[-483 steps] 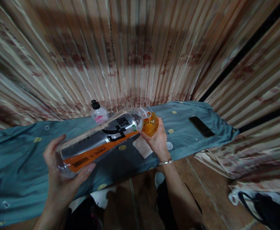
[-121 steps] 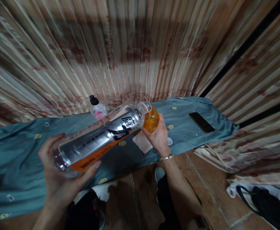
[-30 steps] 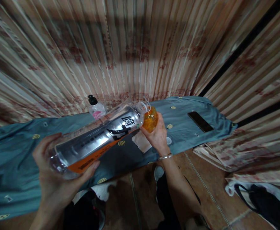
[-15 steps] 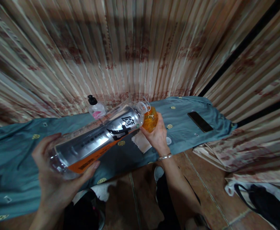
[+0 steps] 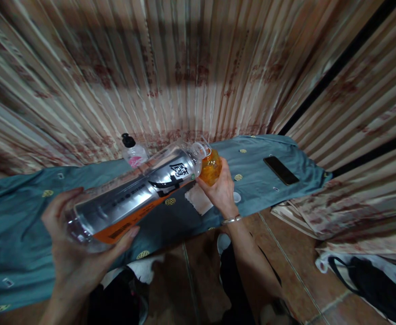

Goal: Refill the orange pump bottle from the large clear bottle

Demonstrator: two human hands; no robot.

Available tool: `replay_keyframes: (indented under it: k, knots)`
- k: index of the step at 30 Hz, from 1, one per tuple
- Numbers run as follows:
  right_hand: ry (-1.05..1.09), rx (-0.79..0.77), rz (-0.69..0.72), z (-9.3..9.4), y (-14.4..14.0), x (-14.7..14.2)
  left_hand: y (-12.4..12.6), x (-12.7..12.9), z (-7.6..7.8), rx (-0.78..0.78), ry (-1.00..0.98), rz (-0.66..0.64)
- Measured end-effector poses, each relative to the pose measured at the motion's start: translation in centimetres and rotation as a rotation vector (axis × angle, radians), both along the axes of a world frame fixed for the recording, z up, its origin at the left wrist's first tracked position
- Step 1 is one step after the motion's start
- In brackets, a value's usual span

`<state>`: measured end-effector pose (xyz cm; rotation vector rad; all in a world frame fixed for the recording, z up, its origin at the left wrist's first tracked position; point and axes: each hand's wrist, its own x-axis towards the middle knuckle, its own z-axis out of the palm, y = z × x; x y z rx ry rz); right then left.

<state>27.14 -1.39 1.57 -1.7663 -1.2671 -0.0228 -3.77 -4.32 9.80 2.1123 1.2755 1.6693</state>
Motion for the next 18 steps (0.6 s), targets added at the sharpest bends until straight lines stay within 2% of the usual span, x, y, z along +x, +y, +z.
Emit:
replay_keyframes:
  k: [5, 13, 18]
  knots:
    - [-0.012, 0.004, 0.001, -0.03, 0.06, 0.06, 0.08, 0.07, -0.03, 0.027, 0.004, 0.002]
    - [-0.025, -0.004, 0.012, 0.16, 0.02, 0.08, -0.01, -0.06, -0.21, -0.016, -0.014, 0.004]
    - [-0.023, -0.008, 0.007, 0.31, 0.01, -0.08, 0.24, -0.12, -0.4, 0.035, -0.014, -0.01]
